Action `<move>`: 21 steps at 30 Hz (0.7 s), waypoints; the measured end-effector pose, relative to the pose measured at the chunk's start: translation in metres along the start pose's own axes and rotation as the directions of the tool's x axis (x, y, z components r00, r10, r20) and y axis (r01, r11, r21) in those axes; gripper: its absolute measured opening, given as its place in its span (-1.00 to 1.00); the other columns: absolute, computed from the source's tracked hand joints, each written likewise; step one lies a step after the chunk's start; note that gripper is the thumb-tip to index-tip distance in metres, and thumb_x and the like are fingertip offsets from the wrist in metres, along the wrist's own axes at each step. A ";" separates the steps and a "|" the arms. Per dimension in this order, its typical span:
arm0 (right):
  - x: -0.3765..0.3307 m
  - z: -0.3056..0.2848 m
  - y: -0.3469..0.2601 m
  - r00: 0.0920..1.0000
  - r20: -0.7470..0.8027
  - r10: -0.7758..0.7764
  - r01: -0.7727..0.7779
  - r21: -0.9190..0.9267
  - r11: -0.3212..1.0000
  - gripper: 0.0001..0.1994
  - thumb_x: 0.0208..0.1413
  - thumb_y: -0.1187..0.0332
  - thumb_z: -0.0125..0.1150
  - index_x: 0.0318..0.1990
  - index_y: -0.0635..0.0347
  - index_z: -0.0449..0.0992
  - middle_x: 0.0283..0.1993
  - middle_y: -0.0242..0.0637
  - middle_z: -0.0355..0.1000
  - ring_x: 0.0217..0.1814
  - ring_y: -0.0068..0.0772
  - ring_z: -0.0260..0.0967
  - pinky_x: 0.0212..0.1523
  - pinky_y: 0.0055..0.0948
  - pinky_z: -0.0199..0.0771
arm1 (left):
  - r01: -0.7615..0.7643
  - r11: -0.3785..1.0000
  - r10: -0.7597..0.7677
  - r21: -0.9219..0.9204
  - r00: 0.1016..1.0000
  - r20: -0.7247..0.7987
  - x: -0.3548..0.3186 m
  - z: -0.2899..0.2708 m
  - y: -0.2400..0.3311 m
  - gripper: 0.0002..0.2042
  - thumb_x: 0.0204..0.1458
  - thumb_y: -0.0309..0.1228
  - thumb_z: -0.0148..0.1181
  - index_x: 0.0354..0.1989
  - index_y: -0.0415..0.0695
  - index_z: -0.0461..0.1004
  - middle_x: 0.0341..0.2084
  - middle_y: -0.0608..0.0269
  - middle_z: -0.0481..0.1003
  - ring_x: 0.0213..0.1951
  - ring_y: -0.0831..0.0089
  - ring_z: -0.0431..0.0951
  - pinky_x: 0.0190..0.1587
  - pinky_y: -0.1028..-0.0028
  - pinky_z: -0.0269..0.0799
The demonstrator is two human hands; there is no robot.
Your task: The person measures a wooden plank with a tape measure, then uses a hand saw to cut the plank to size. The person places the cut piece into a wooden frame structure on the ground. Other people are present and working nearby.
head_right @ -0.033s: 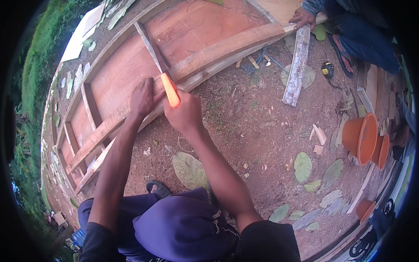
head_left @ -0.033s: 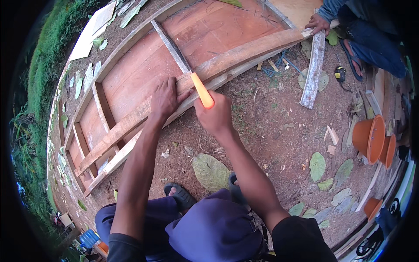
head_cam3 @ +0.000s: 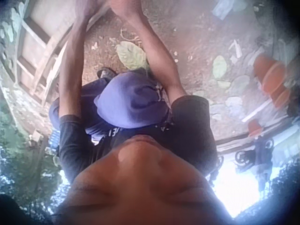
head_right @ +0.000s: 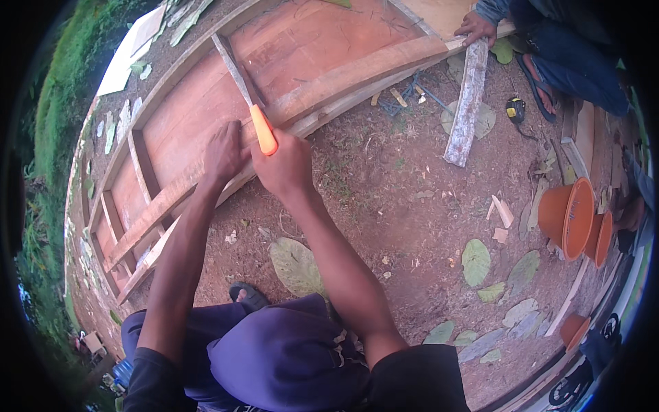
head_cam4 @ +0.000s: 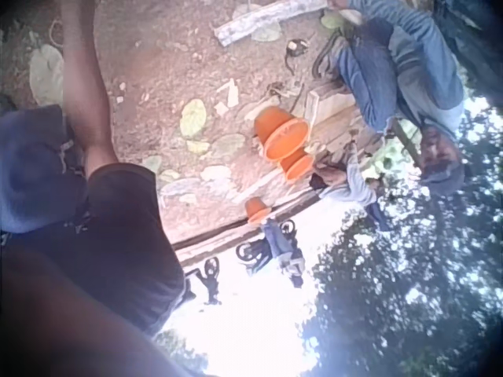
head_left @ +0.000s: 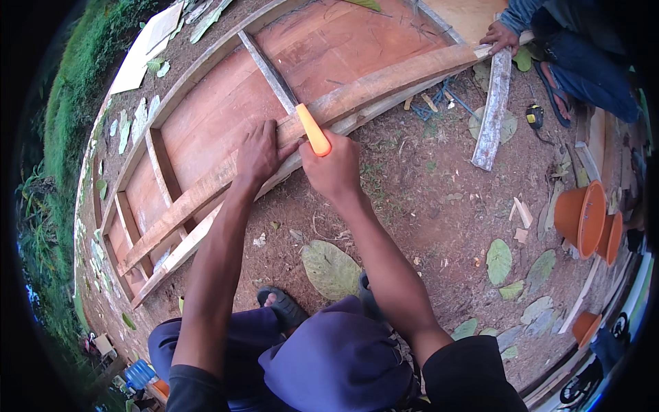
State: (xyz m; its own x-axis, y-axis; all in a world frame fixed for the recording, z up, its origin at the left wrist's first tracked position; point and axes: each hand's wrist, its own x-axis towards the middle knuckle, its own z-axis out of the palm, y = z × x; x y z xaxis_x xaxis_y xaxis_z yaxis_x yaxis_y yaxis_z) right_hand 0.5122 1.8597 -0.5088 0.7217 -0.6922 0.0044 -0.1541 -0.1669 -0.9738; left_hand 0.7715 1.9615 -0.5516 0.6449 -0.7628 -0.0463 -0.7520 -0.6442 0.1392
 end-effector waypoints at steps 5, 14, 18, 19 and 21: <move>-0.065 -0.023 -0.012 0.996 0.032 0.084 -0.084 -0.013 0.996 -0.90 0.07 0.48 0.28 -0.42 0.31 0.54 -0.64 -0.16 0.44 -0.68 -0.32 0.42 -0.58 -0.27 0.38 | 0.060 0.998 -0.061 0.034 0.997 0.055 -0.010 0.006 -0.017 -0.27 0.12 0.27 0.17 0.07 -0.25 0.38 -0.11 -0.06 0.55 0.02 0.02 0.56 0.11 0.14 0.38; 0.080 0.047 -0.010 0.999 -0.015 -0.046 0.045 -0.051 0.998 -0.80 0.06 0.42 0.27 -0.53 0.29 0.43 -0.66 0.01 0.36 -0.64 0.06 0.41 -0.56 -0.18 0.36 | -0.030 1.000 0.030 0.009 0.998 -0.055 0.012 0.007 -0.004 -0.26 0.11 0.26 0.18 0.09 -0.27 0.37 -0.08 -0.09 0.54 0.03 -0.02 0.56 0.13 0.12 0.39; -0.050 -0.023 -0.018 0.991 0.115 0.068 -0.060 -0.070 0.996 -0.95 0.02 0.55 0.26 -0.38 0.37 0.57 -0.61 -0.14 0.47 -0.58 -0.32 0.56 -0.50 -0.30 0.51 | 0.071 0.997 -0.071 0.010 0.996 0.060 -0.006 0.004 -0.026 -0.27 0.12 0.25 0.19 0.09 -0.26 0.36 -0.08 -0.09 0.53 0.04 -0.02 0.56 0.13 0.09 0.39; -0.077 -0.042 -0.021 0.994 0.090 0.054 -0.048 -0.066 0.997 -0.95 0.02 0.56 0.26 -0.37 0.38 0.57 -0.61 -0.16 0.47 -0.58 -0.32 0.55 -0.50 -0.31 0.51 | 0.079 0.997 -0.080 0.008 0.995 0.060 -0.008 0.007 -0.024 -0.27 0.12 0.25 0.19 0.09 -0.25 0.36 -0.07 -0.09 0.53 0.05 -0.02 0.55 0.13 0.09 0.39; -0.073 -0.044 -0.021 0.996 0.069 0.047 -0.043 -0.058 0.997 -0.95 0.02 0.57 0.25 -0.37 0.38 0.57 -0.60 -0.17 0.47 -0.58 -0.34 0.55 -0.50 -0.33 0.51 | 0.068 0.998 -0.069 0.011 0.996 0.055 -0.007 0.004 -0.014 -0.27 0.11 0.26 0.19 0.09 -0.25 0.36 -0.06 -0.08 0.53 0.05 -0.01 0.55 0.14 0.10 0.38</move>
State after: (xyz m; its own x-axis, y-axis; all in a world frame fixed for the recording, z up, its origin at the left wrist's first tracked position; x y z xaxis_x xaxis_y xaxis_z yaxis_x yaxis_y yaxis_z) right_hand 0.4333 1.8825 -0.4791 0.7587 -0.6489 -0.0569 -0.2236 -0.1775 -0.9584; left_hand 0.7772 1.9757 -0.5577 0.6866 -0.7186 -0.1104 -0.7077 -0.6954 0.1248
